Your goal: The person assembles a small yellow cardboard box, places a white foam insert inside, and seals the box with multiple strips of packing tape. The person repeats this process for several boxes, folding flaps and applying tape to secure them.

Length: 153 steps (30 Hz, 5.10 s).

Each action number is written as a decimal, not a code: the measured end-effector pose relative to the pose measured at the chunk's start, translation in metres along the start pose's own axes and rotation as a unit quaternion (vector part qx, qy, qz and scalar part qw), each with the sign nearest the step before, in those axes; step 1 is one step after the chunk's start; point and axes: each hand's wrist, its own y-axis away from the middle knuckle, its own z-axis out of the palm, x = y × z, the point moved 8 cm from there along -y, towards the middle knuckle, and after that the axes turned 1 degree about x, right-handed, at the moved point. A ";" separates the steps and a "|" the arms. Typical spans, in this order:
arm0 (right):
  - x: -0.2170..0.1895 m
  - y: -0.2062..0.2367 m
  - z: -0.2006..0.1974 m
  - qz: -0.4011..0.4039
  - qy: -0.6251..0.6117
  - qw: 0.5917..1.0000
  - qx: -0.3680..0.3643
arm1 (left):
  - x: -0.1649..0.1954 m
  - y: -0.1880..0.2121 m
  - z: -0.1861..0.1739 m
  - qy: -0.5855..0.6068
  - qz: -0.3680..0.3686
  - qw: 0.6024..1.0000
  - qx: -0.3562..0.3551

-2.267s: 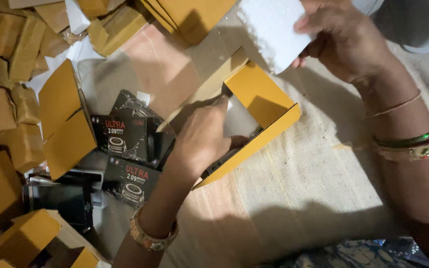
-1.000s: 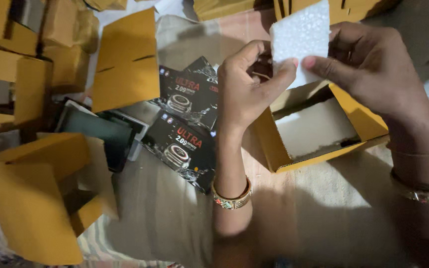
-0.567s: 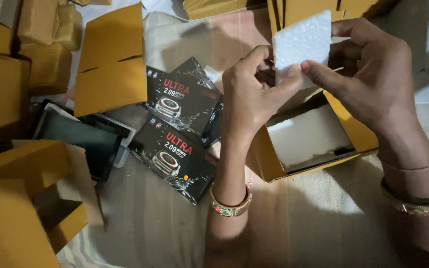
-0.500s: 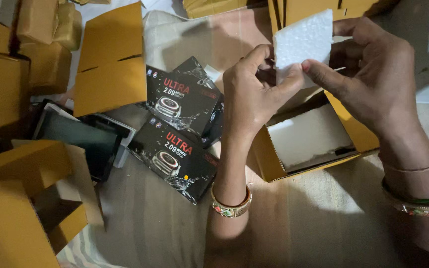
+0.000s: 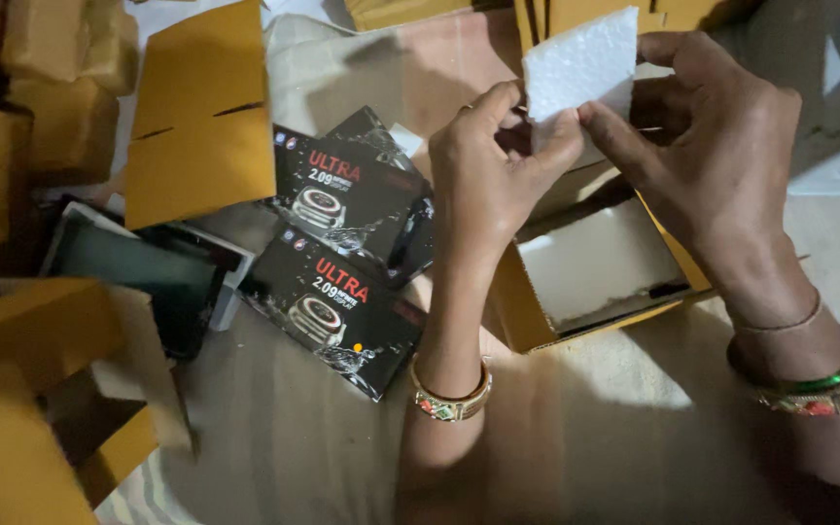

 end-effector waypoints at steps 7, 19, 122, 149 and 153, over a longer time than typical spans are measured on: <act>-0.005 -0.024 0.026 -0.019 0.053 0.994 -0.094 | -0.025 -0.004 -0.018 0.017 0.007 0.998 0.056; 0.042 -0.069 0.137 0.010 0.006 0.935 -0.354 | -0.087 -0.017 -0.057 0.269 -0.060 0.958 0.079; 0.074 0.097 0.157 0.144 0.036 0.690 -0.709 | -0.042 0.021 -0.001 -0.056 -0.280 0.906 -0.311; 0.054 0.083 0.148 -0.012 -0.202 0.876 -0.439 | -0.043 0.020 -0.002 -0.091 -0.241 0.910 -0.324; 0.059 0.098 0.144 -0.067 -0.187 0.890 -0.411 | -0.045 0.021 -0.001 -0.105 -0.261 0.900 -0.334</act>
